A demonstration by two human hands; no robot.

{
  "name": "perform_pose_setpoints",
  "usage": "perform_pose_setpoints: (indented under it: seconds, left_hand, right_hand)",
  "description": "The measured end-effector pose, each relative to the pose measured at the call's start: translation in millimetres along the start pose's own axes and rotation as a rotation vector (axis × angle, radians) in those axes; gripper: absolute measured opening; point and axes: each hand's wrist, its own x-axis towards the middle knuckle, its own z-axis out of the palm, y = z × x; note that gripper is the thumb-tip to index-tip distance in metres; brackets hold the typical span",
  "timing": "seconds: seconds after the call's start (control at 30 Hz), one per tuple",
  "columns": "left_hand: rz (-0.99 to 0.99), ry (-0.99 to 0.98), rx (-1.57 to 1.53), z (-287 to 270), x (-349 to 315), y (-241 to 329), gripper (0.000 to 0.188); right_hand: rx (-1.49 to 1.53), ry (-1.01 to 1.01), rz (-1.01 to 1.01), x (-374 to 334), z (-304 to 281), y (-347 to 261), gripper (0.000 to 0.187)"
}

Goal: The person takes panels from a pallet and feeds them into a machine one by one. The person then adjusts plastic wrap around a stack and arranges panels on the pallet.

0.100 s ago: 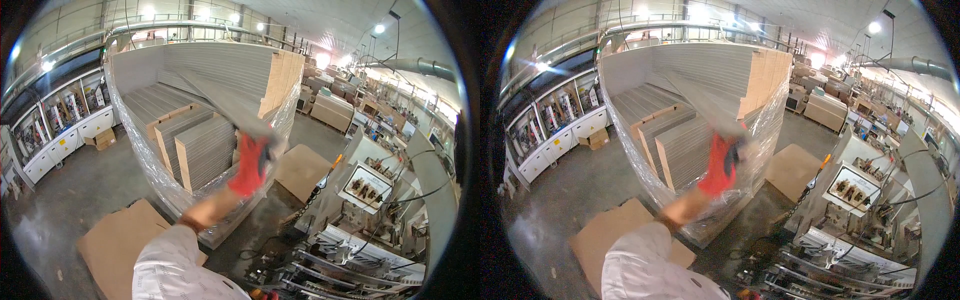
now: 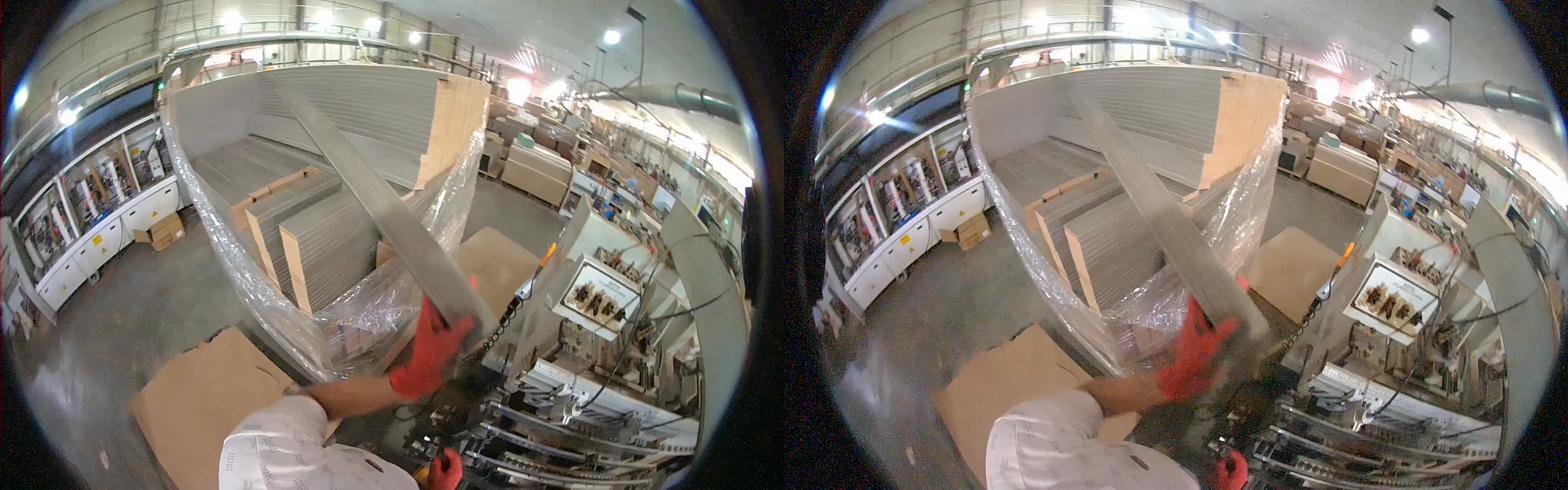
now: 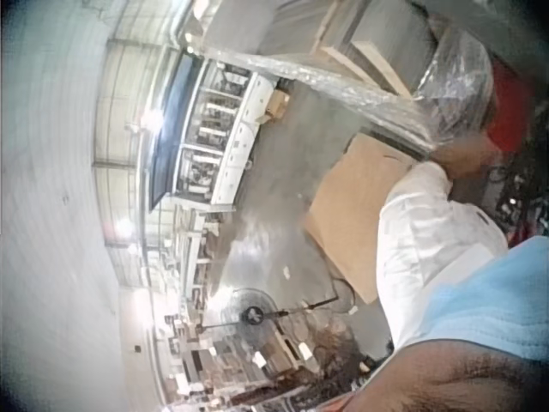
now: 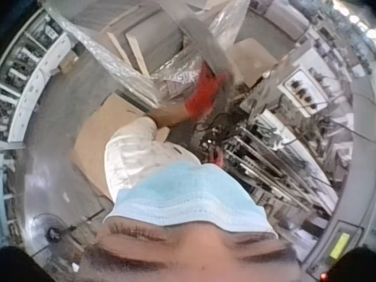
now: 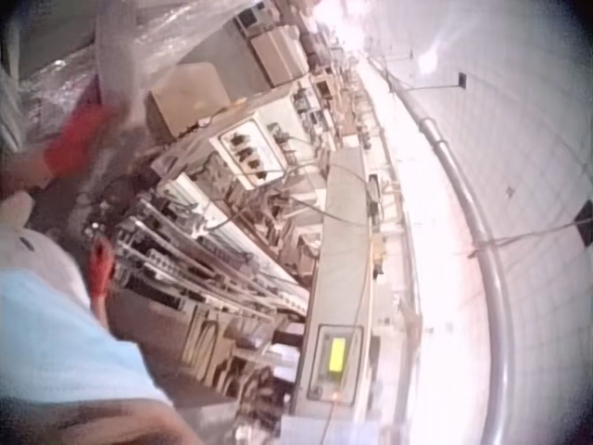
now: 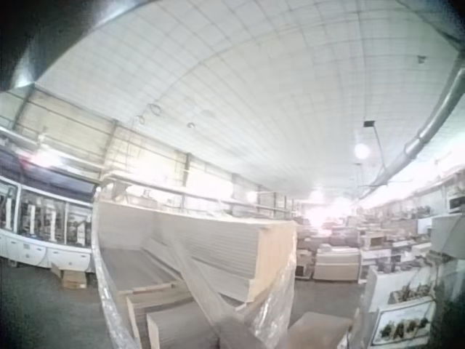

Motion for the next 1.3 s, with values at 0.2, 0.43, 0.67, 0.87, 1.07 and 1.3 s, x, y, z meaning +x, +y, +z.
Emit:
perform_pose_setpoints:
  seconds: [0.2, 0.43, 0.67, 0.87, 1.07, 1.3]
  left_hand:
    - [-0.130, -0.283, -0.156, -22, -33, -25, 0.052]
    - [-0.103, -0.128, -0.169, -31, -3, -7, 0.059]
    - [-0.338, -0.229, -0.552, -52, -19, -38, 0.060]
    - [-0.178, 0.097, -0.213, -160, 20, -74, 0.056]
    - [-0.103, 0.273, 0.436, -287, -13, -194, 0.047]
    - [-0.301, 0.138, 0.730, -322, -39, -226, 0.043]
  right_hand:
    - [0.915, 0.217, 0.052, 57, 10, -241, 0.073]
    - [1.492, 0.629, 0.017, 80, -43, -231, 0.057]
    - [1.133, 1.042, 0.112, 75, -125, -142, 0.029]
    - [0.910, 1.400, 0.155, 58, -216, -22, 0.039]
    - [0.557, 1.526, 0.250, 96, -252, 70, 0.029]
    - [0.028, 1.102, 0.526, 174, -213, 55, 0.062]
